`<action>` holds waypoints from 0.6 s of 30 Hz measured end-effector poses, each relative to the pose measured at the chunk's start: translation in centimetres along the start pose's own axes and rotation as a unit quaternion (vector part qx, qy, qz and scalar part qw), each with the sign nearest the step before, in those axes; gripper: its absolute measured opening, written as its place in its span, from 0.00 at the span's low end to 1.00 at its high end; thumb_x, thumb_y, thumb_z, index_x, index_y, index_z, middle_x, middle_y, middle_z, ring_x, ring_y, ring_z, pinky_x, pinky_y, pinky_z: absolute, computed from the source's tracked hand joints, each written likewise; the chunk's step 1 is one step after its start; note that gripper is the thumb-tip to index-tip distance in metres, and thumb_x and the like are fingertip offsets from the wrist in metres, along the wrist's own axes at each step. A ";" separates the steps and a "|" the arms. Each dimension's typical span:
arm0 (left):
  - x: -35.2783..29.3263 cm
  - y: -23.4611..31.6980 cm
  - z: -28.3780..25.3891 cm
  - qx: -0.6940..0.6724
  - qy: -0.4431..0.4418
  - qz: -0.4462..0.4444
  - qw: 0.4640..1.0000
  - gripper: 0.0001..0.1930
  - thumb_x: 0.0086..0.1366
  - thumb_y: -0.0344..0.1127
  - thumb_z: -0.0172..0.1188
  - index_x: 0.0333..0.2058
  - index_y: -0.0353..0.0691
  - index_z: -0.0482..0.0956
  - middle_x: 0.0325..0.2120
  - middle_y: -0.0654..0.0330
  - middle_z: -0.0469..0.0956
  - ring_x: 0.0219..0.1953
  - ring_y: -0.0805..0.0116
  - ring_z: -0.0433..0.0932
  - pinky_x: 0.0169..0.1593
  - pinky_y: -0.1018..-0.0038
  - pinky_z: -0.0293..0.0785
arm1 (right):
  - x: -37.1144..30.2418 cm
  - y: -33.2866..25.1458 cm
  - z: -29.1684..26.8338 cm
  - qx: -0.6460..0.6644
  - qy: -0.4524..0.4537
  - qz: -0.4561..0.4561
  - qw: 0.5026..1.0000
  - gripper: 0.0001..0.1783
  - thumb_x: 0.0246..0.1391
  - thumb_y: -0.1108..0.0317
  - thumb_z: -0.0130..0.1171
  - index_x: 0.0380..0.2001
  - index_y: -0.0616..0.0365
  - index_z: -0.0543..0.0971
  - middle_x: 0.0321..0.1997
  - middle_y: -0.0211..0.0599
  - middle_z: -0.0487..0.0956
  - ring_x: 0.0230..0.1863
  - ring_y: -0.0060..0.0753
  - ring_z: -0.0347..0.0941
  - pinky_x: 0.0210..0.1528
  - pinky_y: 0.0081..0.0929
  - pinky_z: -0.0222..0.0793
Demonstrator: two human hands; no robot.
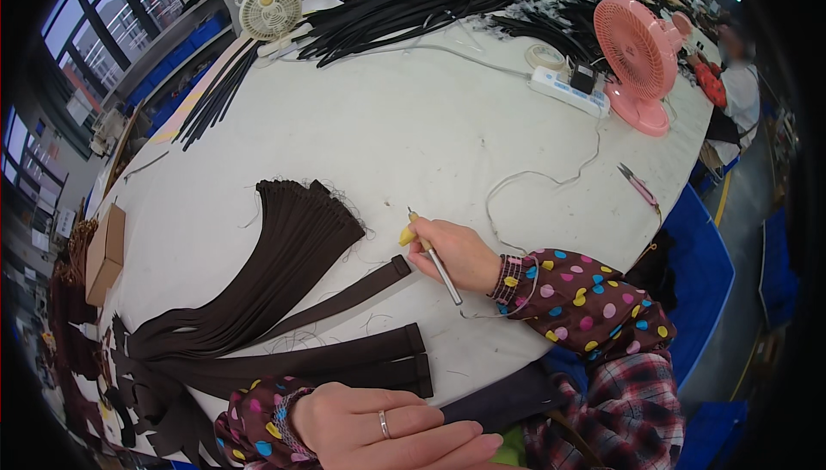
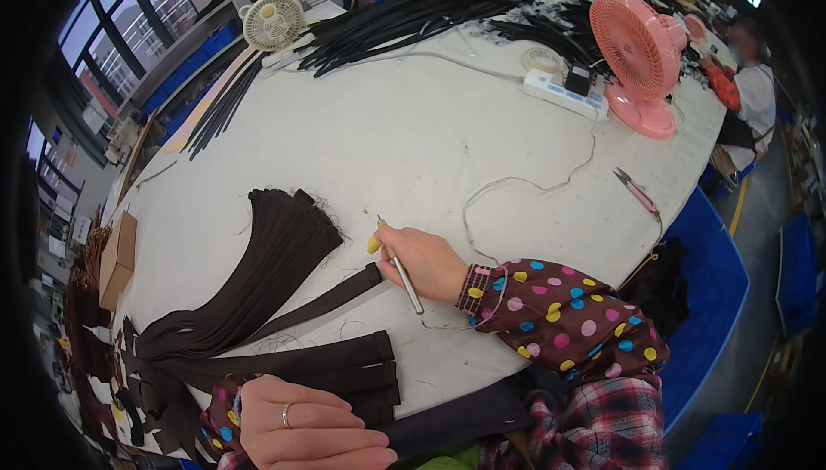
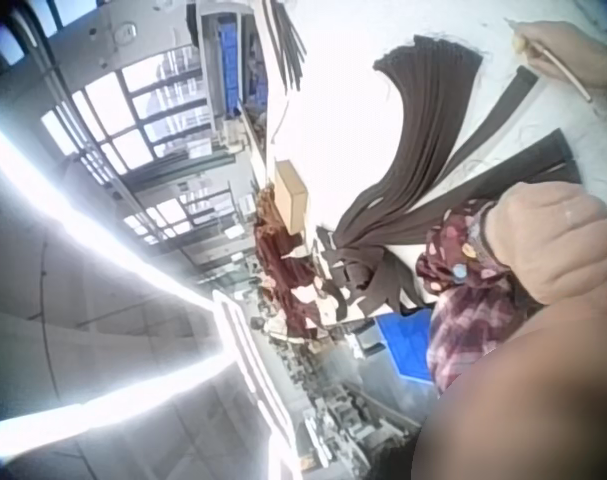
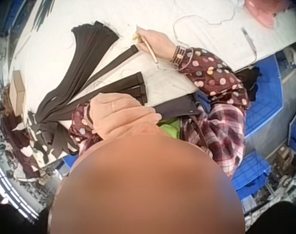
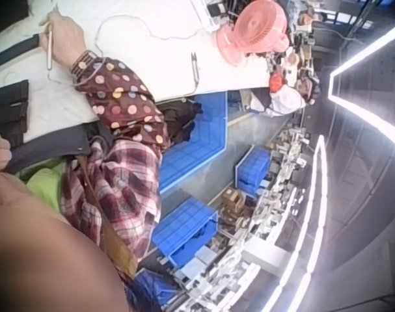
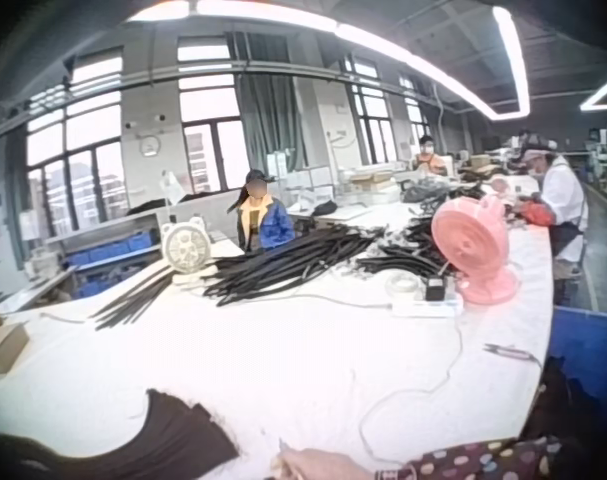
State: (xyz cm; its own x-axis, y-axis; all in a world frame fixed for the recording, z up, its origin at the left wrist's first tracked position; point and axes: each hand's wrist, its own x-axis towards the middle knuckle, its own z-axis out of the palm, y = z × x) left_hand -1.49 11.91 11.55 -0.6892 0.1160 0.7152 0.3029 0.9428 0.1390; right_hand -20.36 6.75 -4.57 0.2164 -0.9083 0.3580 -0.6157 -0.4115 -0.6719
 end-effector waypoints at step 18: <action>-0.7 -0.6 -0.8 0.028 -0.013 0.054 0.998 0.09 0.47 0.28 0.58 0.29 0.32 0.79 0.27 0.57 0.78 0.22 0.68 0.74 0.25 0.78 0.74 | 0.0 0.2 0.0 0.004 0.001 0.000 1.000 0.12 0.51 0.68 0.57 0.38 0.58 0.68 0.29 0.36 0.75 0.31 0.40 0.73 0.33 0.30 0.69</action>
State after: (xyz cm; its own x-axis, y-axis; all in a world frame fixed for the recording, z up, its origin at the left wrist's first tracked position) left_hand -0.67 11.00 11.55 -0.6716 0.2258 0.7056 0.3399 0.9402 0.0226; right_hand -20.43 6.71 -4.71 0.2150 -0.9078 0.3602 -0.6089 -0.4130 -0.6773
